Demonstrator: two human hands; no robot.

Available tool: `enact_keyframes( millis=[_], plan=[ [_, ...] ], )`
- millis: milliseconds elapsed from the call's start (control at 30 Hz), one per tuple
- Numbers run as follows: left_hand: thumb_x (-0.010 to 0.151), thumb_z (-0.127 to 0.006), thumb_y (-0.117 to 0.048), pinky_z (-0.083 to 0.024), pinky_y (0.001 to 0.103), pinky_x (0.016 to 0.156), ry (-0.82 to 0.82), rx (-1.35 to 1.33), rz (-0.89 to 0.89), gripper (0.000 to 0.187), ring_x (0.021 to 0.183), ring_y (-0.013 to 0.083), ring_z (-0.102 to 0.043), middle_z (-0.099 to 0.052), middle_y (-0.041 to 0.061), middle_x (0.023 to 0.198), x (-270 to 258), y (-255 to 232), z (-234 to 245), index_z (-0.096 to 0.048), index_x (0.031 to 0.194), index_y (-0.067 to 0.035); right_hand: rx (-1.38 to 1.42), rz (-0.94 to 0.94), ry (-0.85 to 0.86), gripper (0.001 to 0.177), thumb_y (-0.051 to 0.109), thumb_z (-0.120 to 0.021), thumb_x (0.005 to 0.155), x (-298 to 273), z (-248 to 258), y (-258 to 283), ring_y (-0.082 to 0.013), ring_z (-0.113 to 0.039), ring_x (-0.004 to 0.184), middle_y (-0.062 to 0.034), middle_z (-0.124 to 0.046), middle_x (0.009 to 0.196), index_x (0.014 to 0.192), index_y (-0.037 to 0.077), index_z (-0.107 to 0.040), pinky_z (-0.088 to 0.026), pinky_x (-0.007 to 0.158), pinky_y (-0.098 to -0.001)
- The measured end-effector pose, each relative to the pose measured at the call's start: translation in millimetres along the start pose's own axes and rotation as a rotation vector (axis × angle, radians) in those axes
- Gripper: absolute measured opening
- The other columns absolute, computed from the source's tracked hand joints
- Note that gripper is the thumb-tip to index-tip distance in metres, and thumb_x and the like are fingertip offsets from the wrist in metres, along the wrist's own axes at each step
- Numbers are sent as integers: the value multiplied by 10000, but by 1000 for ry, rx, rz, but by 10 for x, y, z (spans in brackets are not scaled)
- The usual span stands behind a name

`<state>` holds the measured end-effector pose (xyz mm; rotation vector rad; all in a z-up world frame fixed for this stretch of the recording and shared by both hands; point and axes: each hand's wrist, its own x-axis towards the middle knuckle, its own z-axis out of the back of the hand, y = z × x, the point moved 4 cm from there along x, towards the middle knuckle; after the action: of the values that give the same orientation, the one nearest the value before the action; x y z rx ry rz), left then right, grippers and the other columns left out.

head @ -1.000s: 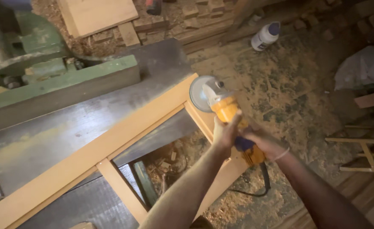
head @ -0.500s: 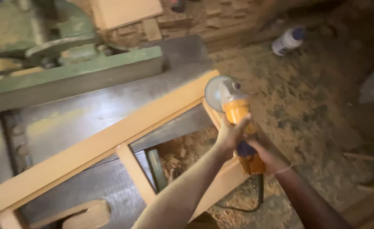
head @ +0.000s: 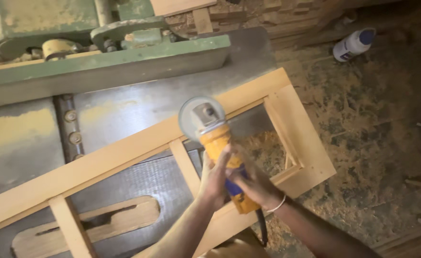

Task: The person sands a wooden frame using a power sander, moving it across all sides and checking the surface by hand.

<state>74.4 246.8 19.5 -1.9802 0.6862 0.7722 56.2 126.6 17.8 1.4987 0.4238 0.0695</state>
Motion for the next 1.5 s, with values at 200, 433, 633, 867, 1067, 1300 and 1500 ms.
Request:
enact_keyframes(
  millis=[200, 433, 633, 867, 1067, 1300, 1500],
  plan=[
    [940, -659, -331, -532, 391, 955, 42, -84, -233, 581, 1156, 200, -598, -588, 86, 1263, -393, -230, 839, -423, 1431, -128, -218, -93, -3, 715, 250, -652, 962, 22, -879, 263, -230, -634, 1244, -149, -603, 1379, 1556, 42, -314, -520, 1012, -356],
    [962, -635, -308, -532, 397, 963, -2, -183, -304, 550, 1159, 210, -607, -592, 98, 1269, -909, -494, 1821, -422, 1428, -109, -8, -39, 160, 753, 144, -642, 947, 130, -2020, 567, -214, -582, 1297, -144, -577, 1424, 1594, 53, -267, -476, 1073, -356],
    [933, -624, -294, -553, 409, 945, -88, -291, -322, 566, 1142, 223, -629, -608, 82, 1259, -1308, -732, 2635, -417, 1436, -135, -95, 2, 266, 710, 192, -646, 965, 258, -2929, 701, -254, -623, 1248, -152, -608, 1384, 1576, 59, -310, -529, 1020, -373],
    [975, -604, -318, -544, 417, 942, -173, -402, -427, 538, 1126, 235, -622, -608, 92, 1264, -1661, -1013, 3559, -453, 1448, -113, -104, -117, 446, 743, 304, -663, 951, 493, -3937, 885, -299, -726, 1065, -158, -686, 1224, 1574, 140, -293, -598, 939, -383],
    [983, -569, -351, -541, 424, 916, -157, -496, -359, 501, 1090, 241, -646, -656, 92, 1219, -1614, -987, 3540, -480, 1421, -125, -388, -242, 406, 837, 384, -697, 886, 519, -3780, 883, -304, -693, 1025, -166, -699, 1138, 1600, 205, -300, -539, 897, -410],
    [966, -604, -326, -547, 399, 915, -14, -270, -249, 466, 1081, 230, -648, -643, 93, 1199, -874, -643, 2238, -506, 1369, -112, -14, -125, 270, 729, 297, -715, 908, 410, -2350, 402, -260, -678, 1089, -163, -668, 1256, 1544, 124, -404, -610, 901, -361],
    [986, -684, -426, -558, 423, 912, 226, -79, -11, 623, 1071, 300, -661, -655, 206, 1228, 37, -142, 586, -536, 1404, 11, 144, -214, 39, 715, 377, -652, 930, 167, -601, 274, -230, -647, 1199, -145, -640, 1309, 1536, 125, -367, -602, 943, -385]
  ],
)
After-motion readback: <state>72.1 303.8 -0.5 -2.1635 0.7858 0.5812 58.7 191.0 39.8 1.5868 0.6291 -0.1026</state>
